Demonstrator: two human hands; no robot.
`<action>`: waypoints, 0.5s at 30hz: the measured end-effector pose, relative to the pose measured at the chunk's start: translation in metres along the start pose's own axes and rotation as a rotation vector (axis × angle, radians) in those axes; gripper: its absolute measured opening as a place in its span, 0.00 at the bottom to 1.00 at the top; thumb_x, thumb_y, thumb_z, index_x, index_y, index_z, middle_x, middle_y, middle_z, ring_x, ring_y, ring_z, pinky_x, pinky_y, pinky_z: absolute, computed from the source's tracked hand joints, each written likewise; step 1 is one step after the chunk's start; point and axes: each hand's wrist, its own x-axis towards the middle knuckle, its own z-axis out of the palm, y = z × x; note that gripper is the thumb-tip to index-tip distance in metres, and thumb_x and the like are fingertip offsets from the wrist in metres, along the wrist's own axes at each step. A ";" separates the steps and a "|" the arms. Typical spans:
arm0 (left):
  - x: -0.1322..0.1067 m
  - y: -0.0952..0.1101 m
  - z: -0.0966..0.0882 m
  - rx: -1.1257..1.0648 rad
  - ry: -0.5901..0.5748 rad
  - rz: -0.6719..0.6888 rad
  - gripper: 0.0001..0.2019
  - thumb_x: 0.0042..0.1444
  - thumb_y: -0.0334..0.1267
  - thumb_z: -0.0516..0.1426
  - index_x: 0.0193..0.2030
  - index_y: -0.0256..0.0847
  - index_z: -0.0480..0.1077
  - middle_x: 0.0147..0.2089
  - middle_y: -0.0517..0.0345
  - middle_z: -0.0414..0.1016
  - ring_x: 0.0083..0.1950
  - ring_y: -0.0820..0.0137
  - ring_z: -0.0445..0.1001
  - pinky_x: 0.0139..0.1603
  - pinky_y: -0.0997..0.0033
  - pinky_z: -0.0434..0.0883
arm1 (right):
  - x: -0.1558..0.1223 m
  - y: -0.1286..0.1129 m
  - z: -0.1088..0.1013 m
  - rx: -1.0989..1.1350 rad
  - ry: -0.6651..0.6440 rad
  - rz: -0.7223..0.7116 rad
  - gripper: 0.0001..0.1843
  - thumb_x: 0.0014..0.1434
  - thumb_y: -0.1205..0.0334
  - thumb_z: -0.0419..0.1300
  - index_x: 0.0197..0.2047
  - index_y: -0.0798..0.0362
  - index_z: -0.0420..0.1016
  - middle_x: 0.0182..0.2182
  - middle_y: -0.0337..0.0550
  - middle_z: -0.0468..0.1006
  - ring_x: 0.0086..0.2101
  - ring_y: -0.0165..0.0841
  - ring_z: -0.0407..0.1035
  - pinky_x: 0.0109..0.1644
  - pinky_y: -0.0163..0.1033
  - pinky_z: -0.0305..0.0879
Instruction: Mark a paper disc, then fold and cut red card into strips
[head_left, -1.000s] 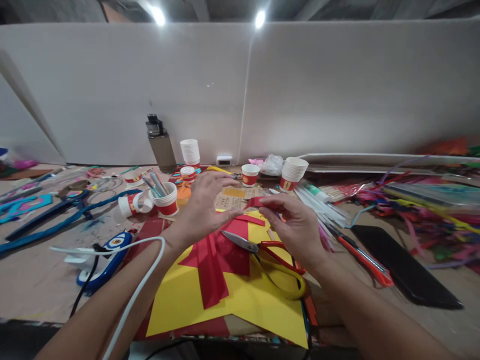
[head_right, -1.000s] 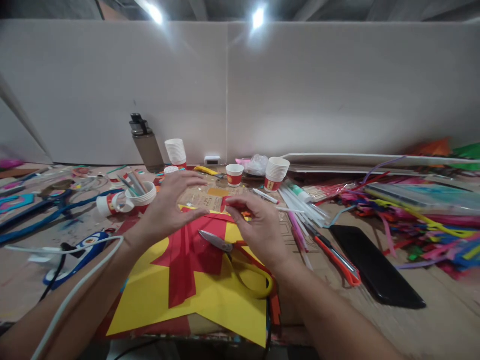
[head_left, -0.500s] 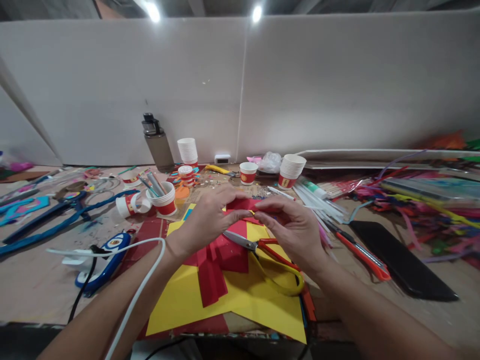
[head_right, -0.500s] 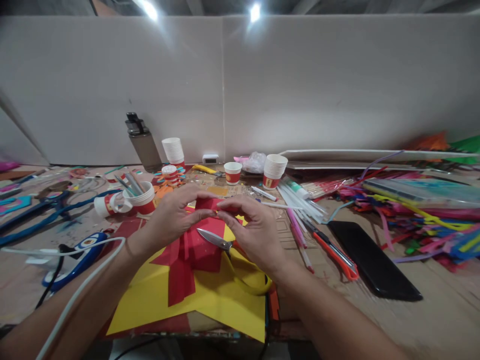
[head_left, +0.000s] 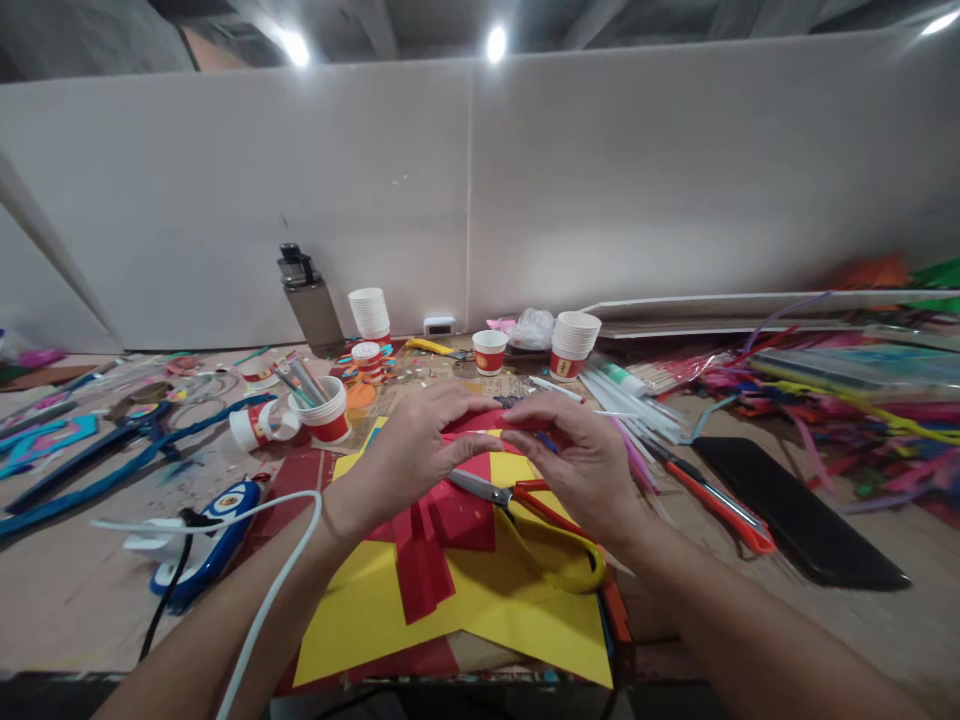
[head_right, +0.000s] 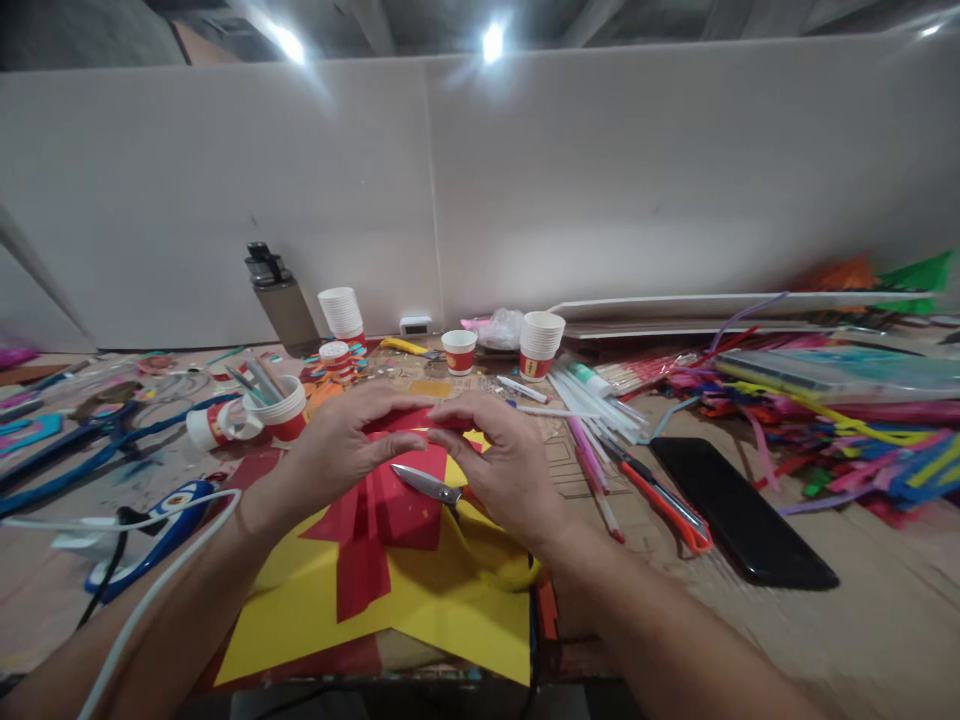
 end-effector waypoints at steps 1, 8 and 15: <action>0.000 0.000 -0.001 0.008 -0.008 -0.010 0.16 0.57 0.45 0.58 0.49 0.44 0.74 0.46 0.54 0.78 0.46 0.67 0.74 0.48 0.68 0.68 | 0.000 0.000 0.000 0.000 -0.001 -0.002 0.06 0.57 0.68 0.64 0.39 0.50 0.76 0.34 0.40 0.78 0.36 0.30 0.71 0.41 0.38 0.68; -0.001 0.004 -0.005 -0.010 -0.014 -0.122 0.14 0.55 0.49 0.58 0.44 0.45 0.76 0.43 0.56 0.79 0.44 0.68 0.75 0.46 0.68 0.70 | 0.001 -0.001 0.000 0.002 -0.033 -0.015 0.06 0.57 0.69 0.63 0.39 0.49 0.76 0.34 0.38 0.78 0.36 0.30 0.71 0.41 0.38 0.68; -0.005 0.000 0.003 -0.226 0.086 -0.165 0.13 0.54 0.44 0.61 0.45 0.44 0.75 0.43 0.56 0.79 0.41 0.70 0.76 0.42 0.70 0.72 | 0.001 0.000 -0.002 -0.034 -0.023 -0.018 0.05 0.57 0.69 0.63 0.38 0.50 0.76 0.32 0.39 0.77 0.35 0.30 0.70 0.40 0.38 0.67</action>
